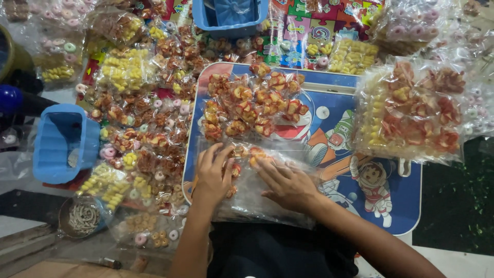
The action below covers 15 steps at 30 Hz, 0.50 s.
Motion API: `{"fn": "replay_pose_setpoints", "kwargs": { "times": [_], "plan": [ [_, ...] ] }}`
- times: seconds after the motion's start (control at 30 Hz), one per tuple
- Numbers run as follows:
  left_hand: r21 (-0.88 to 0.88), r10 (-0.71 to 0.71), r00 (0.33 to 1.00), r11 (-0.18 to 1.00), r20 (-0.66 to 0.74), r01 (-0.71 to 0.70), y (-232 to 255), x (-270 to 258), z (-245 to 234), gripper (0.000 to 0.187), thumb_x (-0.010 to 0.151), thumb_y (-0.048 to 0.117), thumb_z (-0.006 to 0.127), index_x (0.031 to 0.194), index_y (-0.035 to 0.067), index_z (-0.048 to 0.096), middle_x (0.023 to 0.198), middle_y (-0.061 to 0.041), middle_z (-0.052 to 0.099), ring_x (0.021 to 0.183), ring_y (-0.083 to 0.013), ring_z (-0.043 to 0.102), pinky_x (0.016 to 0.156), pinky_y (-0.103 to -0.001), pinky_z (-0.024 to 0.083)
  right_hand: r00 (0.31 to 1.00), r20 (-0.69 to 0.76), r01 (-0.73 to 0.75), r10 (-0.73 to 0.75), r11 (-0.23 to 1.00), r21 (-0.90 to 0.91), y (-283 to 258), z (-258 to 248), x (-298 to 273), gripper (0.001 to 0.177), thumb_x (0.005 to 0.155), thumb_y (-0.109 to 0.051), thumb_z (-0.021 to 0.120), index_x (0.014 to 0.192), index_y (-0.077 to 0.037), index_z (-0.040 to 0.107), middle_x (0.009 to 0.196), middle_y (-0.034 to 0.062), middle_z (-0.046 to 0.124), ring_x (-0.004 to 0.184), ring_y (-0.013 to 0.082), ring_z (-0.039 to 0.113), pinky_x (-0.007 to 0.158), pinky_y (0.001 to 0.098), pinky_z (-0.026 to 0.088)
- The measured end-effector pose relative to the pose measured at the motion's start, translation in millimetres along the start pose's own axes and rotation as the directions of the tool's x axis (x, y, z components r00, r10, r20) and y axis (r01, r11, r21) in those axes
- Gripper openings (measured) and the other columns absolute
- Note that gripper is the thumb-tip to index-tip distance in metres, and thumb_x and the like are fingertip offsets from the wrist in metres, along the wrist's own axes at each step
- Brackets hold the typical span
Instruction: Packaging small snack bags into larger plastic bags
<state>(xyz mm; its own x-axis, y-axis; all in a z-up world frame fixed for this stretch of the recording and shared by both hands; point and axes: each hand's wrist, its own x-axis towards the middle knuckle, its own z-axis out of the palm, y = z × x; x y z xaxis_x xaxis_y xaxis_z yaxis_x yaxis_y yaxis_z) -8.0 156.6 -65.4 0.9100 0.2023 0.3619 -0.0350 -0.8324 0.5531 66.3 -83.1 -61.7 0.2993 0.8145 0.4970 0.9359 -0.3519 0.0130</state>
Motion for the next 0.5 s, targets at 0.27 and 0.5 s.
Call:
{"fn": "replay_pose_setpoints", "kwargs": {
  "times": [0.27,0.5],
  "plan": [
    [0.095,0.262,0.964,0.96,0.036,-0.264,18,2,2,0.027,0.096,0.025,0.062,0.121,0.026,0.071,0.127,-0.003,0.066,0.127,-0.0328,0.057,0.103,-0.046,0.042,1.0,-0.011,-0.002,0.002,1.0,0.01,-1,12,-8,0.066,0.099,-0.056,0.049,0.142,-0.008,0.059,0.136,0.0155,0.063,0.116,0.0344,0.065,0.088,0.0466,0.053],
    [0.208,0.259,0.964,0.941,0.063,-0.267,19,-2,10,0.019,0.099,0.031,0.062,0.114,0.033,0.072,0.126,0.006,0.067,0.128,-0.027,0.057,0.102,-0.044,0.042,1.0,-0.001,-0.02,0.02,0.997,0.068,-1,5,-7,0.06,0.099,-0.053,0.054,0.139,-0.008,0.062,0.13,0.0164,0.065,0.116,0.0353,0.066,0.084,0.0457,0.054]
  ]
}}
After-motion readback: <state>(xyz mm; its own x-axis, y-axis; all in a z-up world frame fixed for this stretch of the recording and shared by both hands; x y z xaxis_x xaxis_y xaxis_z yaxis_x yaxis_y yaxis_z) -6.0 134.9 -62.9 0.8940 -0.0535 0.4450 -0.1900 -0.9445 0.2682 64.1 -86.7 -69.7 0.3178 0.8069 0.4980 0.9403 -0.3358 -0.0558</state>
